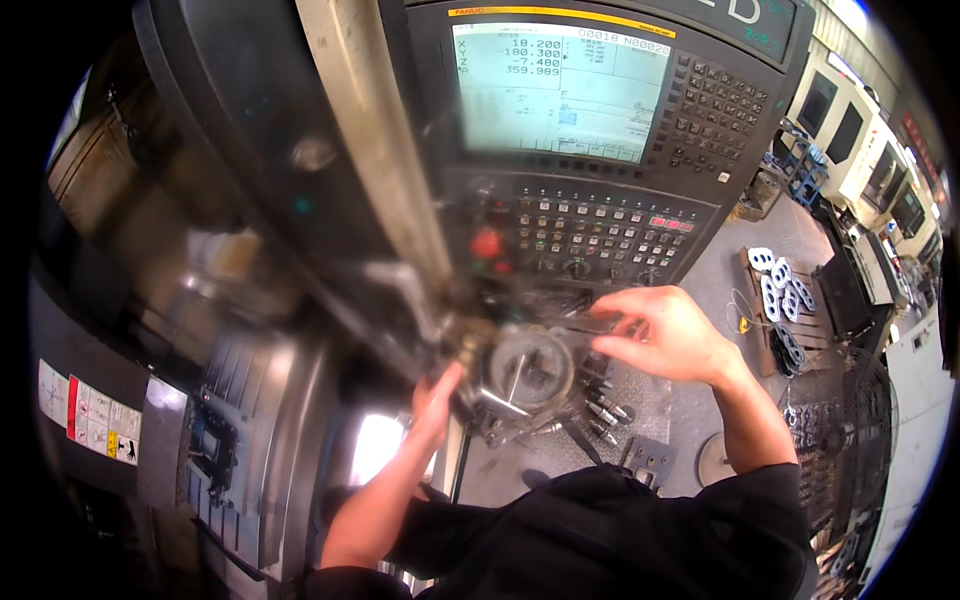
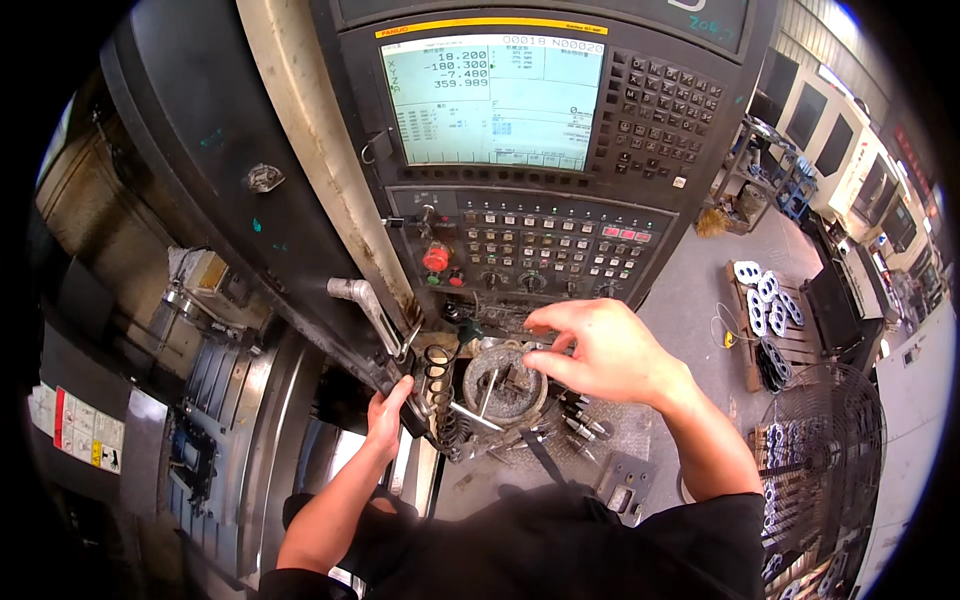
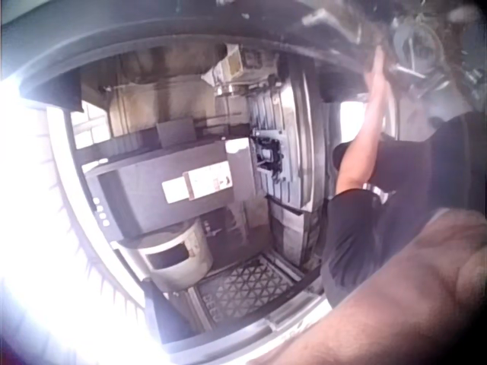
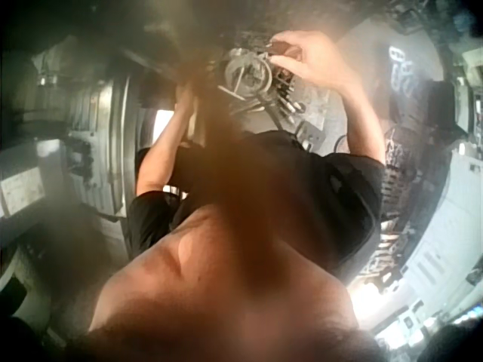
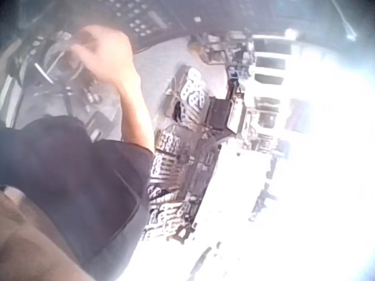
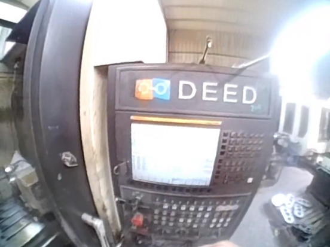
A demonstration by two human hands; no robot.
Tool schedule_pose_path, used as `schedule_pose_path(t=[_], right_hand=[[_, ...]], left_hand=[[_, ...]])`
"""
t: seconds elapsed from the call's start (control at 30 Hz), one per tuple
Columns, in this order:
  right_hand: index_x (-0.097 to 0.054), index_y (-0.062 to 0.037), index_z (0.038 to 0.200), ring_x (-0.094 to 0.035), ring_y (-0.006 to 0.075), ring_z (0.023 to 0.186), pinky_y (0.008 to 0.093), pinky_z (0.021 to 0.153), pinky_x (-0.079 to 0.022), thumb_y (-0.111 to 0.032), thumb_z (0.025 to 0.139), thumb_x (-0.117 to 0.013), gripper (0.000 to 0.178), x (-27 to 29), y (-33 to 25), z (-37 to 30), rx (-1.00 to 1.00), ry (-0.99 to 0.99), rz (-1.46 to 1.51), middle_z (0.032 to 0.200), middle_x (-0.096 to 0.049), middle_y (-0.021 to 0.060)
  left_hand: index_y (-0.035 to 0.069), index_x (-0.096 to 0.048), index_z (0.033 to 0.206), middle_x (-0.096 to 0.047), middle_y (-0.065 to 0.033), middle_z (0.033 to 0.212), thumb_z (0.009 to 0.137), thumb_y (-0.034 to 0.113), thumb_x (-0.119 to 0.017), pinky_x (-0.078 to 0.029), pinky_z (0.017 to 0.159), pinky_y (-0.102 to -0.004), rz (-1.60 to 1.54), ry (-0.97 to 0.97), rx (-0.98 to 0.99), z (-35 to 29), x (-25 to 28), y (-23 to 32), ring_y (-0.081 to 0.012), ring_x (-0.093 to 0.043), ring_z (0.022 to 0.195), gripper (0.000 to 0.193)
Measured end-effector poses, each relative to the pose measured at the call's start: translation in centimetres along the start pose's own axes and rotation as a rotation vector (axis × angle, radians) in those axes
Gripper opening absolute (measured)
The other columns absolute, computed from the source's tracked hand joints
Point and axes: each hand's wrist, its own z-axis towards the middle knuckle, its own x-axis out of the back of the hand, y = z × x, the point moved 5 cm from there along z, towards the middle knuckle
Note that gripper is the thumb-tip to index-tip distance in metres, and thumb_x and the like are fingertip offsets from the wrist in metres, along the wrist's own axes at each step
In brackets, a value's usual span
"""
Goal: The person handles a metal component and a tool inside a CNC machine, then moves to the control panel to operate the machine. The person presses buttons on the control panel and monitors the machine's operation.
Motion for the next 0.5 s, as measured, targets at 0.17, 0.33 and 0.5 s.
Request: schedule_pose_path(t=[0.17,0.33,0.5], right_hand=[[-0.065,0.0021,0.124,-0.076,0.0197,0.083,0.0290,0.064,-0.059,-0.018,0.088,-0.077,0.043,1.7,2.2,-0.8,-0.101,0.306,0.038,0.126,-0.067,0.0174],[-0.055,0.0005,0.137,-0.075,0.0231,0.091,0.0299,0.068,-0.060,-0.019,0.086,-0.079,0.060,2.9,3.4,-1.3,-0.186,0.512,-0.027,0.143,-0.055,0.0224],[-0.047,-0.0004,0.143,-0.073,0.0310,0.101,0.0368,0.081,-0.060,-0.022,0.083,-0.081,0.072,3.4,4.9,-1.3,-0.194,0.632,-0.170,0.156,-0.040,0.0259]], left_hand=[[-0.008,-0.041,0.148,-0.053,-0.0196,0.146,0.082,0.047,-0.084,-0.032,0.118,-0.0388,-0.027,-0.067,-0.031,-0.7,-1.3,1.1,-0.0288,-0.047,0.138,0.097],[-0.010,-0.033,0.152,-0.048,-0.0219,0.150,0.080,0.048,-0.085,-0.031,0.119,-0.0396,-0.027,-0.039,-0.021,0.1,-0.8,0.1,-0.0305,-0.044,0.141,0.106],[0.004,-0.068,0.111,-0.069,-0.0022,0.103,0.094,0.030,-0.076,-0.051,0.090,-0.0304,-0.028,0.082,-0.120,0.0,-0.8,0.0,-0.0129,-0.064,0.095,0.033]])
